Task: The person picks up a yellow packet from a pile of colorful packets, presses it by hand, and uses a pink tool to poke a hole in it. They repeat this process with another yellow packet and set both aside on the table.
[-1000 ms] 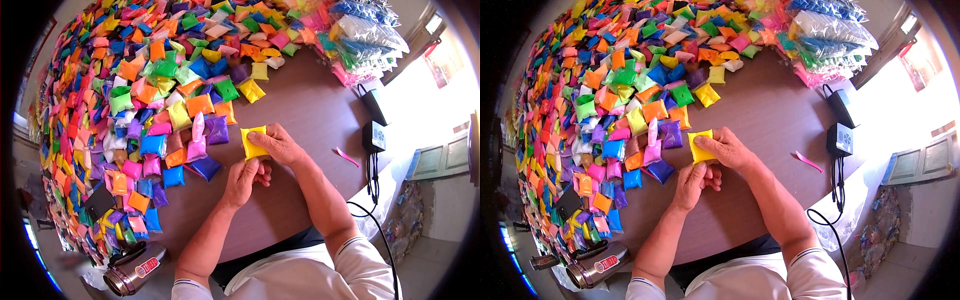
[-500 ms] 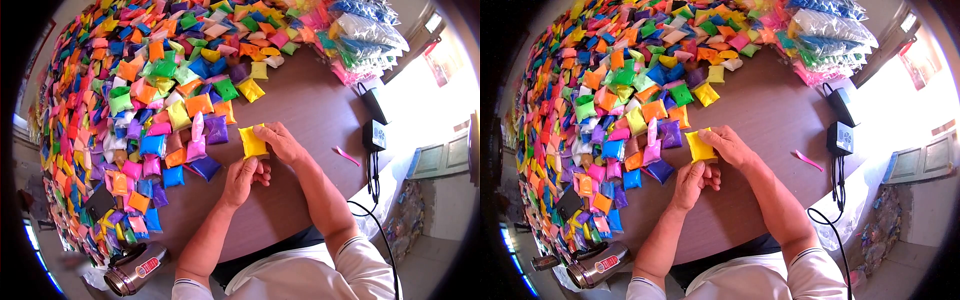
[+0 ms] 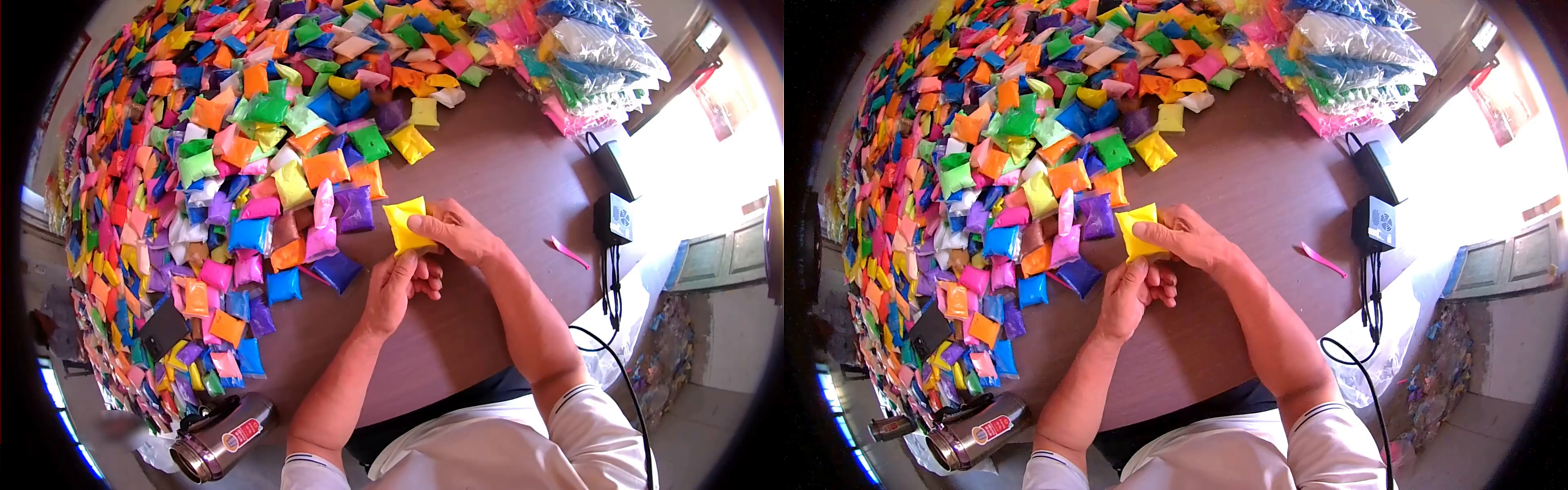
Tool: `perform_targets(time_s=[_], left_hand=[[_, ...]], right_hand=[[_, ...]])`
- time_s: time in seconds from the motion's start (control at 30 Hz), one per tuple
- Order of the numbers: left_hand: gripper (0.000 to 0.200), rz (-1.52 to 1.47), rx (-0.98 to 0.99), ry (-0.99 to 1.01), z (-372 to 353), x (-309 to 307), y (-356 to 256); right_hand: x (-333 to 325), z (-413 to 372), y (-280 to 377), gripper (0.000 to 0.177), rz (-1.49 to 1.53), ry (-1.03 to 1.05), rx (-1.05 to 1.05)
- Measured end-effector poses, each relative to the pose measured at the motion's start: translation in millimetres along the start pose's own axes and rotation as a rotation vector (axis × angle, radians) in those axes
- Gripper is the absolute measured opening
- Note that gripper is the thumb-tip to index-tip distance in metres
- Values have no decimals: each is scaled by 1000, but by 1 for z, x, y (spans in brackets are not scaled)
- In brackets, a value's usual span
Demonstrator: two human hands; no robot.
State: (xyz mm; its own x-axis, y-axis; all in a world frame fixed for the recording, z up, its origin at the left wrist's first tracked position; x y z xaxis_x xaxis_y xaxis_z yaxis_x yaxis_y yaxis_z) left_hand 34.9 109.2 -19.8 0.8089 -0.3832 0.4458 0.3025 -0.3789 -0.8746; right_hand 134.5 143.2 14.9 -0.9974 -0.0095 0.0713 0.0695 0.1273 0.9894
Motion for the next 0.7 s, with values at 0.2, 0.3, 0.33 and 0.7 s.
perform_targets(time_s=[0.2,0.3,0.33,0.7], left_hand=[[38,24,5,-1,-1,1,-1],[36,-5,7,-5,-1,1,-2],[35,-54,2,-16,0,0,-2],[38,-63,-43,17,1,1,0]], right_hand=[[13,-6,-4,31,57,94,78],[13,-6,-3,30,79,100,74],[13,-6,-3,29,114,120,62],[5,0,-17,29,274,134,105]])
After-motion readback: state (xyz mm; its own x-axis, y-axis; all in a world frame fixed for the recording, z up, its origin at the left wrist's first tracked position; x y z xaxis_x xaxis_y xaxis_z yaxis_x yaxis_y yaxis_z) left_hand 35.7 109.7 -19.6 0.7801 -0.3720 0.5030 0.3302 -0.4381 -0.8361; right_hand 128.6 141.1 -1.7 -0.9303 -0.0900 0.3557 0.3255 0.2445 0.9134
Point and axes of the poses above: each hand's wrist, its own z-axis towards the middle knuckle, its own x-axis out of the palm, y = z × x, the point moved 9 cm from there along z, towards the middle knuckle, and after that the axes turned 10 degrees about -y, right-handed, at the moved point
